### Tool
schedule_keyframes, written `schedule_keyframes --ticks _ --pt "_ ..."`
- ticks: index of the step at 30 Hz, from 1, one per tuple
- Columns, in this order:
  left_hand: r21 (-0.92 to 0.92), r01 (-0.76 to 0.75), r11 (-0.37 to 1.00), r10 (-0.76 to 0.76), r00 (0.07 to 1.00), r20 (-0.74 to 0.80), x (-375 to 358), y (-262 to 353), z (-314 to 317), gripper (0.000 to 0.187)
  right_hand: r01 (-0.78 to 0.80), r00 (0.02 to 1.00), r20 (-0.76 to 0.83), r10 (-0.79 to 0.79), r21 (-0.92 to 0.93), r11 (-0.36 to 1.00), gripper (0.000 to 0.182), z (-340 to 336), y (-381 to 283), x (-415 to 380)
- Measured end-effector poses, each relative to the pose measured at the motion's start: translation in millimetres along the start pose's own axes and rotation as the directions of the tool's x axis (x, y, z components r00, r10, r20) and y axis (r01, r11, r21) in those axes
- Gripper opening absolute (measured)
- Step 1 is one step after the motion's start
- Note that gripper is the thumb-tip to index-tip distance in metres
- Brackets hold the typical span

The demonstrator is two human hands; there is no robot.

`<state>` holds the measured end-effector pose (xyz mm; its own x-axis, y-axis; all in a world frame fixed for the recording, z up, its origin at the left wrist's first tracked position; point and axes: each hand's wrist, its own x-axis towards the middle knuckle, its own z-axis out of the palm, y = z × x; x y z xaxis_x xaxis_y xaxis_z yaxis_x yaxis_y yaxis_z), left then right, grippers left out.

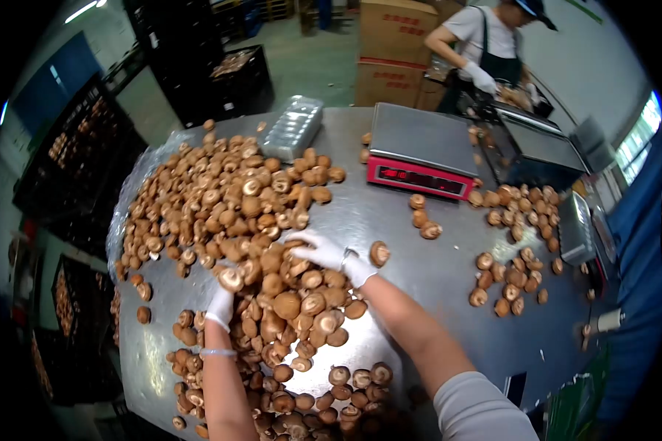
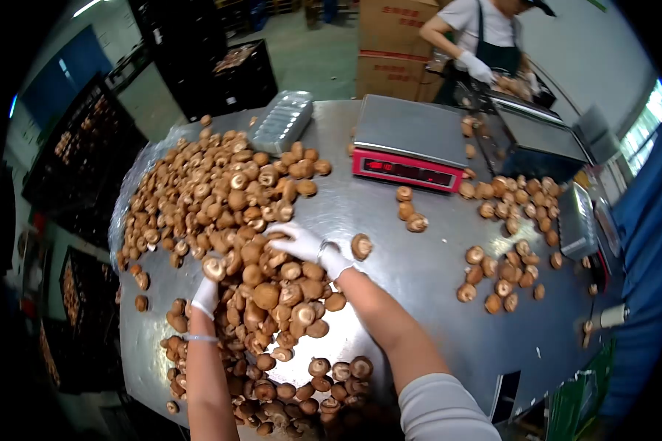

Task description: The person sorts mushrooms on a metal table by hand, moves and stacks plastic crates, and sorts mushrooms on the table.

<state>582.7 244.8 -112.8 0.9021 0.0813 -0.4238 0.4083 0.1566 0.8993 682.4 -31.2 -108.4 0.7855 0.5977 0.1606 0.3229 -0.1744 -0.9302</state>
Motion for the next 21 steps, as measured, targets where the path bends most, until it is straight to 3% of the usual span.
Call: schedule_keyframes --ticks 2,3,4,6,8,9,10,12,13,14,16,17,18,19,20,21 --pt "-0.075 0.107 0.991 -0.108 0.994 -0.005 -29.8 10.4 10.8 0.040 0.010 1.000 -0.022 -0.011 -0.038 0.999 0.039 5.6 -16.5 -20.7" --pt "-0.029 0.061 0.998 -0.060 0.998 0.015 -36.5 6.7 9.7 0.045 -0.025 1.000 -0.009 0.025 0.003 1.000 0.039 8.0 -24.5 -33.9" --pt "-0.013 0.161 0.987 -0.161 0.987 -0.023 -46.3 4.3 5.2 0.043 -0.059 0.998 0.010 0.059 0.044 0.997 0.039 11.8 -32.5 -46.8" --pt "0.078 0.069 0.995 -0.072 0.997 0.033 -54.8 -18.2 -9.1 0.037 -0.054 0.995 0.089 0.052 0.023 0.998 0.042 27.9 -26.4 -69.3" --pt "0.159 0.152 0.976 -0.152 0.988 -0.012 -71.7 -33.7 -22.0 0.031 -0.159 0.978 0.140 0.158 -0.003 0.987 0.040 37.9 -48.9 -95.8" --pt "0.177 0.059 0.983 -0.061 0.998 0.005 -80.3 -36.7 -20.5 0.024 -0.170 0.977 0.142 0.162 0.050 0.984 0.039 48.4 -50.4 -105.6" --pt "0.178 0.060 0.982 -0.062 0.998 0.003 -86.1 -37.2 -21.2 0.024 -0.181 0.976 0.145 0.165 0.104 0.978 0.039 60.7 -52.6 -116.0" --pt "0.415 -0.211 0.885 0.084 0.949 0.303 -114.5 -18.1 -16.0 0.017 -0.180 0.972 0.165 0.165 0.081 0.980 0.041 78.9 -66.8 -141.7" --pt "0.372 -0.077 0.925 -0.019 0.969 0.247 -130.0 -8.6 -6.4 0.020 -0.134 0.975 0.171 0.143 -0.067 0.989 0.043 85.5 -76.0 -151.2" --pt "0.317 0.058 0.947 -0.122 0.975 0.187 -147.5 4.7 6.9 0.025 -0.058 0.989 0.134 0.062 -0.040 0.998 0.050 99.0 -74.8 -160.6" --pt "0.271 0.088 0.959 -0.162 0.951 0.264 -161.1 0.6 6.3 0.029 0.070 0.988 0.146 -0.043 -0.188 0.980 0.053 98.4 -96.0 -180.9" --pt "0.368 0.015 0.930 -0.097 0.974 0.207 -172.8 2.3 9.2 0.033 0.126 0.963 0.261 -0.068 -0.214 0.969 0.056 82.7 -98.8 -178.2" --pt "0.376 -0.062 0.925 -0.001 0.987 0.163 -185.3 6.7 18.8 0.037 0.065 0.927 0.375 -0.023 -0.099 0.993 0.057 46.7 -109.5 -169.4" --pt "0.501 -0.180 0.847 0.165 0.984 0.074 -199.5 10.1 29.1 0.037 -0.063 0.981 0.178 0.076 -0.080 0.995 0.054 24.1 -93.0 -171.5" --pt "0.624 -0.264 0.736 0.333 0.943 0.007 -210.3 10.7 35.1 0.037 -0.291 0.956 0.087 0.279 0.347 0.892 0.049 -13.6 -84.9 -164.0" --pt "0.672 -0.201 0.713 0.387 0.912 -0.137 -221.4 0.7 31.6 0.037 -0.144 0.955 -0.239 0.178 0.153 0.978 0.045 -50.7 -65.1 -152.6"
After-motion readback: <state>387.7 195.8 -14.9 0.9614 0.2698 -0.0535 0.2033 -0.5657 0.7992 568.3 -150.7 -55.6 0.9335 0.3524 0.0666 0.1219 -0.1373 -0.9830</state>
